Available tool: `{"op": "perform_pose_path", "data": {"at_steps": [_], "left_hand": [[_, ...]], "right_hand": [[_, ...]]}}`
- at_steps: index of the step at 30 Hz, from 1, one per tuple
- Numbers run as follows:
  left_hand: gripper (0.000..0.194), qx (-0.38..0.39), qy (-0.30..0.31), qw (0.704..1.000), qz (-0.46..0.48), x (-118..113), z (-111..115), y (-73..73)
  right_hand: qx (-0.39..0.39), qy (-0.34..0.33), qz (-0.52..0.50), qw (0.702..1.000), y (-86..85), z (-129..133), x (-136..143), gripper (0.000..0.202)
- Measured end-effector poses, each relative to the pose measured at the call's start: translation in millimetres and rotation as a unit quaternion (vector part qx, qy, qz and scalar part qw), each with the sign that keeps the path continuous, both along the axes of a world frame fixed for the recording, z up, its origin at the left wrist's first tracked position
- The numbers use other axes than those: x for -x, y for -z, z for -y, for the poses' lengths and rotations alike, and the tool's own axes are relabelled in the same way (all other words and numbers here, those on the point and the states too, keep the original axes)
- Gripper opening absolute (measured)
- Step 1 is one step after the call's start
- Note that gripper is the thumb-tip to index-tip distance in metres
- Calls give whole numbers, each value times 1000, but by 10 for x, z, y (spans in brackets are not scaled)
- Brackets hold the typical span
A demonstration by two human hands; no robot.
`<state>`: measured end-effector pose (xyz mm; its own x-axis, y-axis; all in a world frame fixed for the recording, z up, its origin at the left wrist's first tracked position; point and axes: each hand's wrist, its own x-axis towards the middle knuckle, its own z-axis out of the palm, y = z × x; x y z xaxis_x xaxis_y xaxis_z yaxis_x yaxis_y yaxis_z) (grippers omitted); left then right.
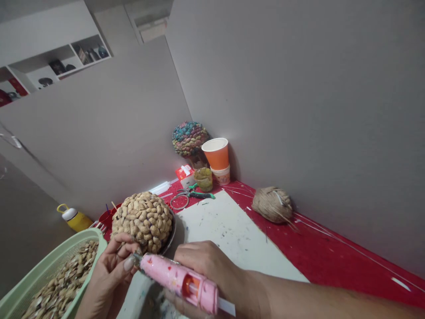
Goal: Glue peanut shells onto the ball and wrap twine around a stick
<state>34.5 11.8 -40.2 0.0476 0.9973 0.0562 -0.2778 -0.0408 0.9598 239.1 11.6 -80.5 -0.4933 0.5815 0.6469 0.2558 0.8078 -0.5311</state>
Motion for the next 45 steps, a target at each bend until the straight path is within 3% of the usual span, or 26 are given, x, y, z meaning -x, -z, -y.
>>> {"op": "perform_pose_path", "data": {"at_steps": [28, 45], "left_hand": [[38, -12, -1, 1000, -19, 2, -7, 25], [37, -28, -14, 999, -17, 3, -9, 30]], "right_hand": [[35, -1, 17, 999, -75, -3, -31, 26], [46, 11, 44, 998, -11, -9, -16, 26]]}}
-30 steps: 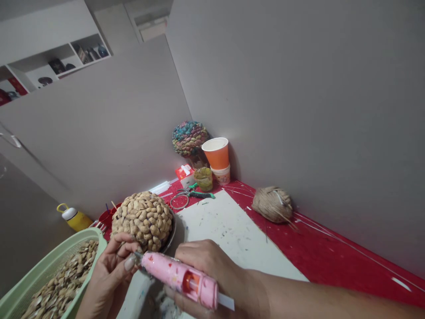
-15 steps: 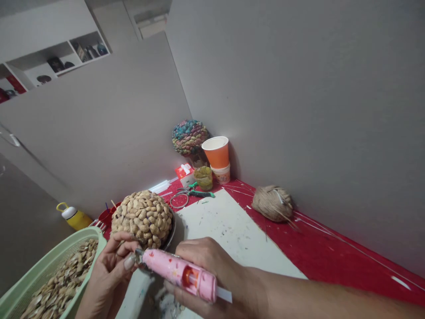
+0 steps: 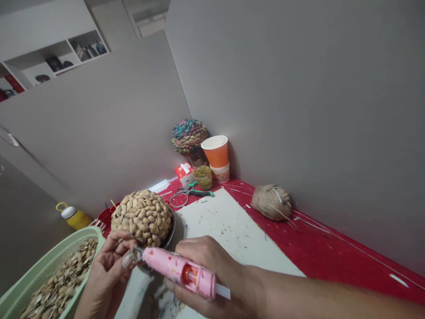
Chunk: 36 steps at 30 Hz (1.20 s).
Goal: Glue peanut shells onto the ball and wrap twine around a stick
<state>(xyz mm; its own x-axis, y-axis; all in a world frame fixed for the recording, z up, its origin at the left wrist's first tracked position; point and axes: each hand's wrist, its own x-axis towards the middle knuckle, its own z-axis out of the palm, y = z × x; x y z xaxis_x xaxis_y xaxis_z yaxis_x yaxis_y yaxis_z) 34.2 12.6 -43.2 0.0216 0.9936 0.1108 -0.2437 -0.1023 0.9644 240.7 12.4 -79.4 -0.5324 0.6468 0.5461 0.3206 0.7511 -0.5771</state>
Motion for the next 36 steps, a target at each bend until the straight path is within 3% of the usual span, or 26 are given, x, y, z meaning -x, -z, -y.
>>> {"op": "perform_pose_path", "data": {"at_steps": [10, 36], "left_hand": [[35, -11, 21, 1000, -1, 60, -30, 42], [41, -17, -2, 1000, 24, 7, -5, -29]], "right_hand": [[1, -13, -17, 1000, -14, -8, -22, 25], [14, -10, 3, 1000, 48, -26, -10, 27]]}}
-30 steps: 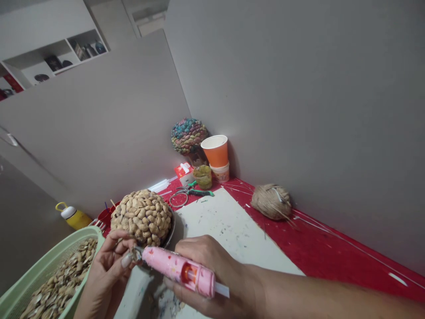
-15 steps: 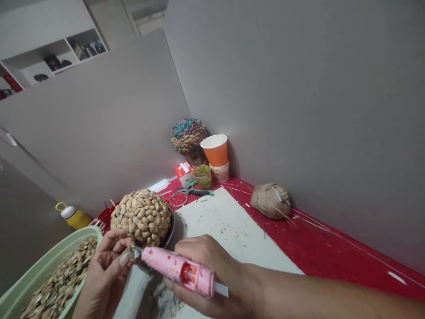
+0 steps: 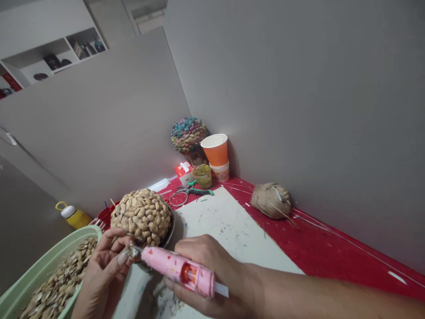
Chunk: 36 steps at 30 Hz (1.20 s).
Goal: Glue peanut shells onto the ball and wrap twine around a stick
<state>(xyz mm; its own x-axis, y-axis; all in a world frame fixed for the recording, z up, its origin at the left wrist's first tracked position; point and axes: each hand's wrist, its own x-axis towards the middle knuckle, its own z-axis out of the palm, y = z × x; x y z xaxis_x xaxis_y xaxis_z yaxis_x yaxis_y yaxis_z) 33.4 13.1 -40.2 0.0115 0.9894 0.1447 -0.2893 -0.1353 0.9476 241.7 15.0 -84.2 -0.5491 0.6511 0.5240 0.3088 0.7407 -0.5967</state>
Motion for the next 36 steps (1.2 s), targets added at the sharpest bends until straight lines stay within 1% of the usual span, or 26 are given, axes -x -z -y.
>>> {"op": "perform_pose_path", "data": {"at_steps": [6, 12, 18, 25, 30, 36], "left_hand": [[42, 1, -9, 1000, 10, 8, -8, -6], [44, 1, -14, 1000, 11, 9, -6, -13], [44, 0, -10, 1000, 12, 34, -20, 0], [44, -2, -15, 1000, 0, 40, -27, -4], [44, -7, -21, 1000, 2, 20, -21, -24], [47, -6, -28, 1000, 7, 2, -12, -33]], "right_hand": [[0, 1, 0, 1000, -12, 10, 0, 26], [-17, 3, 10, 1000, -29, 22, -16, 26], [3, 7, -3, 1000, -37, 17, 4, 27], [-16, -2, 23, 1000, -44, 17, 1, 23], [-31, 0, 25, 999, -62, 15, -2, 23], [-30, 2, 27, 999, -38, 6, -4, 25]]}}
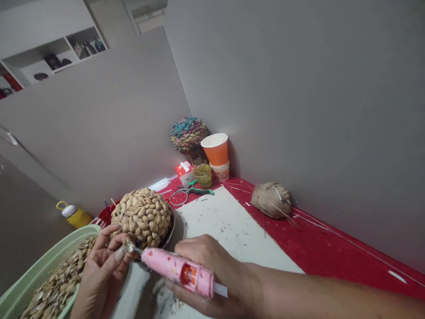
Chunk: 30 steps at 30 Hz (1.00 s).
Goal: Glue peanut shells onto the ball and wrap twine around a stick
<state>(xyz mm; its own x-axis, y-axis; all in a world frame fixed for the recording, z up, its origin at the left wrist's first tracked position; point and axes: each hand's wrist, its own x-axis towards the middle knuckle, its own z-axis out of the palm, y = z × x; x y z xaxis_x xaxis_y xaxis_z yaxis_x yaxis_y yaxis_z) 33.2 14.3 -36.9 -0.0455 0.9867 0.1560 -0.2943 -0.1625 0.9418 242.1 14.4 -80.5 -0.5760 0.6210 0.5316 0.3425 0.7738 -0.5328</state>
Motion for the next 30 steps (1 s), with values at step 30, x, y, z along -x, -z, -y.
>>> {"op": "perform_pose_path", "data": {"at_steps": [30], "left_hand": [[49, 2, 10, 999, -45, -13, 33, 64]], "right_hand": [[-3, -2, -28, 1000, 11, -1, 16, 26]]}}
